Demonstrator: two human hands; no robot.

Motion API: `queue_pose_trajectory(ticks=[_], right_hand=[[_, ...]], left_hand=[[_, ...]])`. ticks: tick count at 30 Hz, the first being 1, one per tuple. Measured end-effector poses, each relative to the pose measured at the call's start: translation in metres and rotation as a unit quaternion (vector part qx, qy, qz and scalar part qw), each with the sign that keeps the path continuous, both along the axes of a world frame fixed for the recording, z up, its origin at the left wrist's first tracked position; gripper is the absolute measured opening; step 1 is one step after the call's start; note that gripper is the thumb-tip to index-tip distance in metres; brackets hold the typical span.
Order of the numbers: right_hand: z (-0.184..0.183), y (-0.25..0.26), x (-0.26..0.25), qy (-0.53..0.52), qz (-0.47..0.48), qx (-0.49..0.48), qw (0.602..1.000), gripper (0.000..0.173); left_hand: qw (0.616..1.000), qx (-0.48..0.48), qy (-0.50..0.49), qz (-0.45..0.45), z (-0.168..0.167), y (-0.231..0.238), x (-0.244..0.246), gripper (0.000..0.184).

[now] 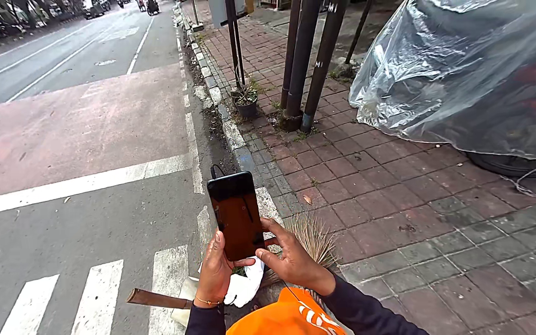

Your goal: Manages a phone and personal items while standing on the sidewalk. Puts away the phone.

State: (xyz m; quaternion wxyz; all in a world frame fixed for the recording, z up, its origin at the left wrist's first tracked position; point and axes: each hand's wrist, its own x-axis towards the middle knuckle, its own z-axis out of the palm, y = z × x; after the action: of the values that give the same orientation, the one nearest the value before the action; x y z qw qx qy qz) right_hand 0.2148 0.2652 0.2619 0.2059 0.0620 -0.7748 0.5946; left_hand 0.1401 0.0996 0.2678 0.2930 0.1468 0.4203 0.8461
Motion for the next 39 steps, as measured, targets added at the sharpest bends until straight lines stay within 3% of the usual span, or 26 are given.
queue_pose_trajectory(ticks=[9, 14, 39], right_hand=[[-0.006, -0.015, -0.003, -0.008, 0.041, 0.017, 0.999, 0.067], [-0.01, -0.018, -0.002, -0.033, 0.04, 0.03, 0.998, 0.063], [-0.006, -0.019, -0.007, -0.036, 0.039, 0.023, 0.998, 0.063]], left_hand=[[0.999, -0.001, 0.03, 0.032, -0.004, -0.015, -0.003, 0.046], [0.998, -0.017, 0.033, 0.043, -0.009, -0.02, -0.001, 0.039], [0.999, -0.005, 0.038, 0.037, -0.008, -0.021, -0.005, 0.04]])
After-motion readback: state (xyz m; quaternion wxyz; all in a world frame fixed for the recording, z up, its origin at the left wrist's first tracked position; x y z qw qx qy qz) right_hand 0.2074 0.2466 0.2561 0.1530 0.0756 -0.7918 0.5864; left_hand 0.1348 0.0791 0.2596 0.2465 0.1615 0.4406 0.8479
